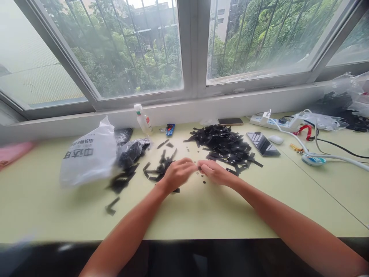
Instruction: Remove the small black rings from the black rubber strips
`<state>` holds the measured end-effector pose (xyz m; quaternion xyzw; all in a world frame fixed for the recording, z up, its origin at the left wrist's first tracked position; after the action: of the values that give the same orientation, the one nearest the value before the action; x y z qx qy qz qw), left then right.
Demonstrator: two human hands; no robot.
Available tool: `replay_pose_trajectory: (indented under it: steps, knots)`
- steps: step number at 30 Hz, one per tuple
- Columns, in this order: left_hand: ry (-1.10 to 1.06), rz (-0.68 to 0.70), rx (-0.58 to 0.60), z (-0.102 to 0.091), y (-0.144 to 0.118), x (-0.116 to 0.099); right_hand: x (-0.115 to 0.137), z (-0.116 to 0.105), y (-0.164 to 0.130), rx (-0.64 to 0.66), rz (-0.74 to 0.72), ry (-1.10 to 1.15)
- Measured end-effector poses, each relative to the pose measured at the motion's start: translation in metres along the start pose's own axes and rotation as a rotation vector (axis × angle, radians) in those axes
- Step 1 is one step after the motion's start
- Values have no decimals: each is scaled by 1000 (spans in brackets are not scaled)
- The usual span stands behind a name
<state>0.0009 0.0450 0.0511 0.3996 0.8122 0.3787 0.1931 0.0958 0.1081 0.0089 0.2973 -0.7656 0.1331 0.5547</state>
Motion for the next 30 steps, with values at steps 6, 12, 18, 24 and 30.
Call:
replay_pose_trajectory:
  steps: [6,12,18,24,30]
  knots:
    - [6,-2,18,5,-3,2,0,1,0,-2,-96,-232]
    - [7,-23,15,8,-4,5,-2,1,2,16,-124,-328]
    - [-9,-69,-5,6,-3,11,2,-4,3,-30,-190,-336]
    - [43,-144,-8,-1,-6,29,-2,-10,7,-103,-255,-362]
    - [197,-343,114,-17,-18,72,-11,-21,10,-155,-276,-382]
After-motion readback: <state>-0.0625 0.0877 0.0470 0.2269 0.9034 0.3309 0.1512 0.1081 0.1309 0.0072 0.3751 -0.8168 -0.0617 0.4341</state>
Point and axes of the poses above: each hand's wrist, its own y-axis towards the middle knuckle, its own z-axis out of the palm, x = y × z, the point moved 9 cm from there along y, towards the middle knuckle, and after that the axes turned 8 degrees about -x, right-handed, at the moved point
